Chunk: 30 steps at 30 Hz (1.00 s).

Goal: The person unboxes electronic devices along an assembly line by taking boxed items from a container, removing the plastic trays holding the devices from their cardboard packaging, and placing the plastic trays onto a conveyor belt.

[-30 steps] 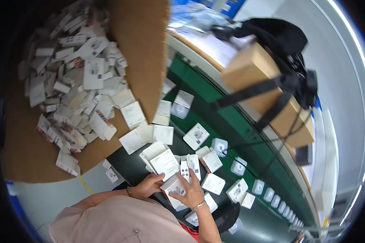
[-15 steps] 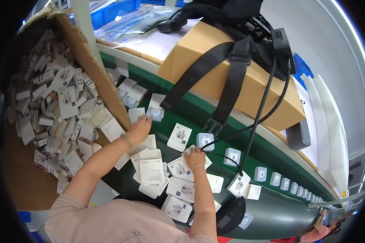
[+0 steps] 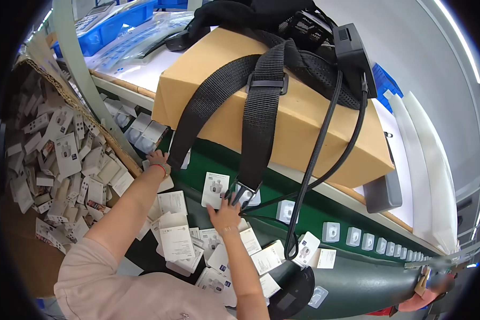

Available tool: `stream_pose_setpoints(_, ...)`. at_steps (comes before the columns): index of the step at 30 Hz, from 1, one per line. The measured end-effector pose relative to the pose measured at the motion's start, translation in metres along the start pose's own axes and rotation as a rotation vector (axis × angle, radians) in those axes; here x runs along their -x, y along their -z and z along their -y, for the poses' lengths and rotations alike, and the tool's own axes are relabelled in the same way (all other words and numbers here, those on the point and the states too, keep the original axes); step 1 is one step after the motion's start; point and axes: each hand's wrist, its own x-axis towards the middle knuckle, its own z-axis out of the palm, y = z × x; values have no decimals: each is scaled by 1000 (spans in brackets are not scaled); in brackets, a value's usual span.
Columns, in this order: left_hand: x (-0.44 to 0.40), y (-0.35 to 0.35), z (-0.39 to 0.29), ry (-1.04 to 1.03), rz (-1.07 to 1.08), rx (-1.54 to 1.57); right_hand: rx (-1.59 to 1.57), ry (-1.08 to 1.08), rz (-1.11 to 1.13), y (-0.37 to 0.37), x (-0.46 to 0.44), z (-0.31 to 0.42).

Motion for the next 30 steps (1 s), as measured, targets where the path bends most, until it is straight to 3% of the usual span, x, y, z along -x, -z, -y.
stream_pose_setpoints(3,26,42,1,-14,150,124,107,-110,78,-43,-39,17)
stream_pose_setpoints(6,55,57,1,-166,-212,260,103,-168,13,-65,-42,20)
stream_pose_setpoints(7,85,79,5,-174,-207,259,107,-177,15,-61,-38,19)
stream_pose_setpoints(9,130,119,17,-481,-381,430,7,-126,-3,-49,-35,21)
stream_pose_setpoints(10,138,111,14,-573,-442,518,-97,-29,-150,-49,-30,11)
stream_pose_setpoints(11,151,112,10,-670,-512,609,-161,-51,-153,-38,-25,5)
stream_pose_setpoints(12,173,111,7,-677,-427,587,-166,26,-205,-31,-22,-12)
stream_pose_setpoints(13,198,122,5,-682,-193,530,-168,101,-242,-24,-13,-30)
stream_pose_setpoints(14,214,118,-1,-762,-157,508,-217,144,-378,-9,-12,-37)
stream_pose_setpoints(15,226,117,-6,-815,-8,428,-529,135,-297,42,-8,-18)
stream_pose_setpoints(17,233,104,-10,-903,-116,465,-336,260,-235,67,-5,-39)
stream_pose_setpoints(18,229,105,-12,-912,-118,463,-332,208,-213,72,-1,-41)
stream_pose_setpoints(19,221,108,-14,-854,-120,737,-327,206,-216,79,1,-38)
stream_pose_setpoints(20,213,111,-16,-779,-120,1008,-215,335,-199,86,3,-33)
stream_pose_setpoints(21,201,112,-21,-744,133,1276,-106,466,-178,89,4,-30)
stream_pose_setpoints(23,186,109,-27,-627,338,1386,-91,498,-82,78,6,-11)
stream_pose_setpoints(27,154,65,-20,-738,352,1615,-304,525,-48,76,-14,-4)
stream_pose_setpoints(29,146,56,-10,-566,76,1885,-772,172,-128,50,-41,-35)
stream_pose_setpoints(30,147,57,-6,-559,81,1883,-930,49,-163,35,-53,-47)
